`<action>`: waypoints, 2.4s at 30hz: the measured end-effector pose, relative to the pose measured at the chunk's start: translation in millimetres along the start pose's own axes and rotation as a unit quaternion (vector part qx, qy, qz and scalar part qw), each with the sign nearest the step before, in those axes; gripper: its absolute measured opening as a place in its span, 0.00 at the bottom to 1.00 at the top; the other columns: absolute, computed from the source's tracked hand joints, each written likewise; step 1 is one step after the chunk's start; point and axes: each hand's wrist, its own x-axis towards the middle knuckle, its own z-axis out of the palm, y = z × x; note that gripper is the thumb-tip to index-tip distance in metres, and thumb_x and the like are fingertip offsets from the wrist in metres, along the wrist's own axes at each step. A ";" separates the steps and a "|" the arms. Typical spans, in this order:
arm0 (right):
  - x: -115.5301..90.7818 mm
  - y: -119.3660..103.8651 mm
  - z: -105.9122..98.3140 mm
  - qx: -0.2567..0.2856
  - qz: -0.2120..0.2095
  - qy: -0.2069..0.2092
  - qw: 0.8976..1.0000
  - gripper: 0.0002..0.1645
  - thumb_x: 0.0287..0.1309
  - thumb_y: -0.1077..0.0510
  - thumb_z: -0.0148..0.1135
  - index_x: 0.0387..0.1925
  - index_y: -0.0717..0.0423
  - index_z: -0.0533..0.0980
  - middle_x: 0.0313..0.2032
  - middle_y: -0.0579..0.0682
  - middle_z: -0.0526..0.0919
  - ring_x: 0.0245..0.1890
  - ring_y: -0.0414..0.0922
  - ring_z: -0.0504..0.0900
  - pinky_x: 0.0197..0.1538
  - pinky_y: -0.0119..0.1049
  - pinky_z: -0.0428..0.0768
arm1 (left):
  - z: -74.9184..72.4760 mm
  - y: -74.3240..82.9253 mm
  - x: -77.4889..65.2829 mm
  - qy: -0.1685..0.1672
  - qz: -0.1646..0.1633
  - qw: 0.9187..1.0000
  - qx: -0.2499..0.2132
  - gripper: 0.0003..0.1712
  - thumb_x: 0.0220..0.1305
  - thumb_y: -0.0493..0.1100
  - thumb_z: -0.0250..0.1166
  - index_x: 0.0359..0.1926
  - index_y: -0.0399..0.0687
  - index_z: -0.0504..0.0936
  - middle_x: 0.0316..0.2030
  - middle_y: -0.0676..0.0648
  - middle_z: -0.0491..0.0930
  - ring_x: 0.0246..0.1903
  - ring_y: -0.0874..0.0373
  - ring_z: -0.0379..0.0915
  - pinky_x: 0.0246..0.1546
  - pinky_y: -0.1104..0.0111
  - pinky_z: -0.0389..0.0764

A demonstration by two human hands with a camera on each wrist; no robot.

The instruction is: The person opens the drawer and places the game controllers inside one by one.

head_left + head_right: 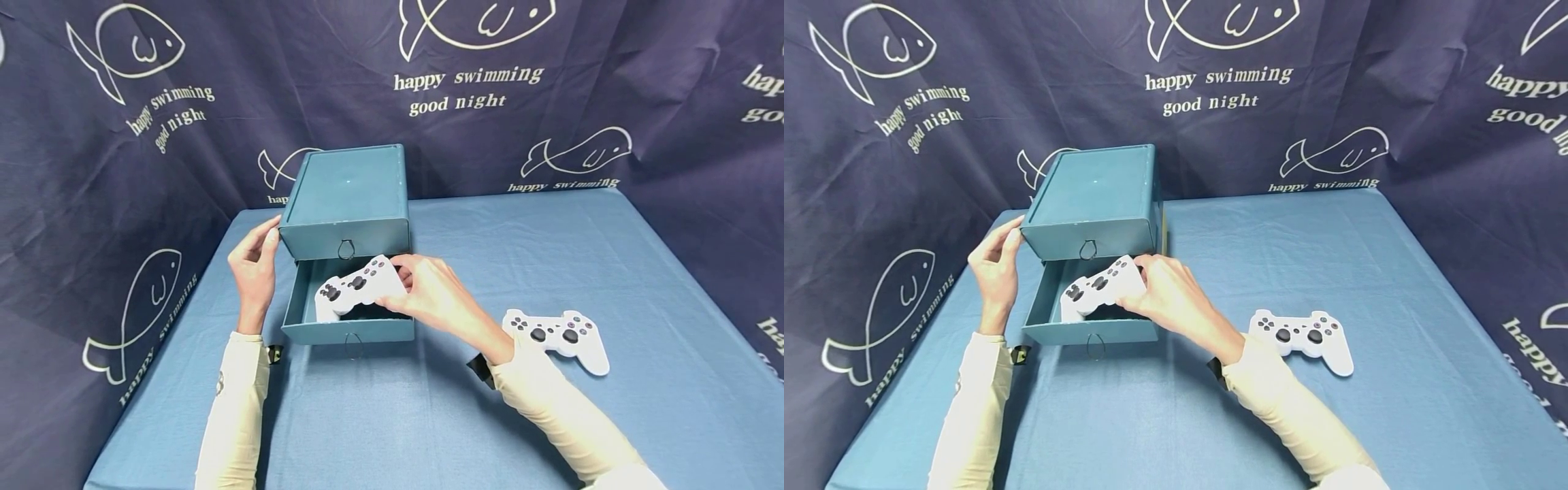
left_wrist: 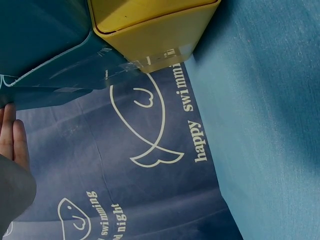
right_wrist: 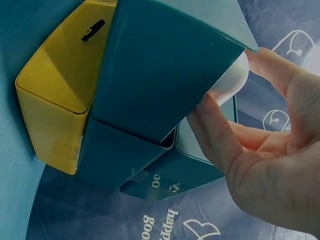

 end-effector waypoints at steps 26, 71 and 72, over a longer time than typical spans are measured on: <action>-0.6 -0.8 4.9 -0.023 -0.029 0.020 0.999 0.24 0.50 0.57 0.78 0.51 0.56 0.85 0.33 0.46 0.85 0.32 0.38 0.84 0.37 0.39 0.82 | 0.2 -0.9 -0.4 0.004 -0.006 1.000 -0.010 0.14 0.70 0.31 0.64 0.53 0.27 0.85 0.48 0.42 0.88 0.44 0.61 0.84 0.49 0.71 0.79; -44.0 1.8 8.6 0.194 -0.197 0.056 0.959 0.17 0.57 0.67 0.74 0.50 0.62 0.84 0.43 0.52 0.86 0.43 0.52 0.87 0.50 0.38 0.84 | 1.2 -1.7 0.5 0.006 0.001 1.000 -0.008 0.14 0.70 0.31 0.64 0.53 0.26 0.85 0.47 0.42 0.88 0.42 0.60 0.85 0.49 0.71 0.80; -45.2 1.2 10.1 0.201 -0.208 0.056 0.956 0.17 0.57 0.68 0.74 0.49 0.62 0.84 0.43 0.52 0.86 0.43 0.52 0.87 0.50 0.38 0.84 | 1.1 -1.9 0.5 0.006 0.000 1.000 -0.008 0.14 0.70 0.31 0.64 0.53 0.26 0.85 0.47 0.43 0.88 0.42 0.60 0.85 0.49 0.71 0.80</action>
